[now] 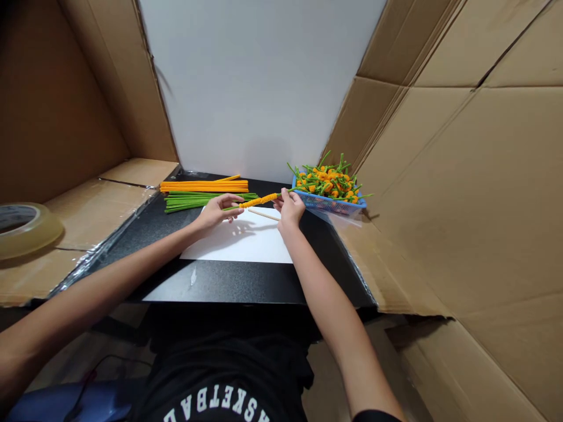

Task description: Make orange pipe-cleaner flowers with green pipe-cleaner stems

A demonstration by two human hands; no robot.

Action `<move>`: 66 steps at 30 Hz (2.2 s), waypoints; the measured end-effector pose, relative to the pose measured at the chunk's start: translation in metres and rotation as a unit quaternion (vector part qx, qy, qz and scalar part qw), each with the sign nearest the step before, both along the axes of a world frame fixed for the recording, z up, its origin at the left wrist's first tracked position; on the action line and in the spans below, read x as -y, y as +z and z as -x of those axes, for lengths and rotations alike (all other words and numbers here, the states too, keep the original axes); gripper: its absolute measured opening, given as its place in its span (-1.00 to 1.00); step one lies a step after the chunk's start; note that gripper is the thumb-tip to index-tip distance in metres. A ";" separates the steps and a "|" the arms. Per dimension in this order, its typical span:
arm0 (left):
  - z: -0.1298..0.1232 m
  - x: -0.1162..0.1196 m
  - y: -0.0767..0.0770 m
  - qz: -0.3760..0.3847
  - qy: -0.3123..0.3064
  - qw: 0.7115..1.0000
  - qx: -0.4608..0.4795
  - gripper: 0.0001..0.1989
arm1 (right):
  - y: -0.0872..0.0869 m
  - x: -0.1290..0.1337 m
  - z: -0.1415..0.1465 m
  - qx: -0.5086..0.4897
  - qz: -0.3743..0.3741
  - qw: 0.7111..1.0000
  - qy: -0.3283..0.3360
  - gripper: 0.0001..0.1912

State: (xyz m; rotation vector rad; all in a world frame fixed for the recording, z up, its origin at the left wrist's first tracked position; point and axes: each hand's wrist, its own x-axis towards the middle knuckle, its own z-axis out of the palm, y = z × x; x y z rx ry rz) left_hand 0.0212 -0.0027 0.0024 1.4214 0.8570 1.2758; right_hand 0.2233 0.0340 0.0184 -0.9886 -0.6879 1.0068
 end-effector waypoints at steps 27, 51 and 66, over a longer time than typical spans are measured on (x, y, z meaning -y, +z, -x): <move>-0.007 -0.006 -0.017 -0.005 0.067 0.993 0.098 -0.55 | -0.007 0.039 0.049 0.030 0.027 0.975 0.220 -0.56; -0.019 -0.006 -0.022 0.031 0.042 0.989 0.136 -0.48 | -0.010 0.020 0.033 0.140 -0.075 0.987 0.021 -0.77; 0.002 -0.004 -0.022 -0.054 0.220 0.917 -0.328 -0.64 | -0.015 0.035 0.036 0.580 -0.223 0.784 0.002 -0.61</move>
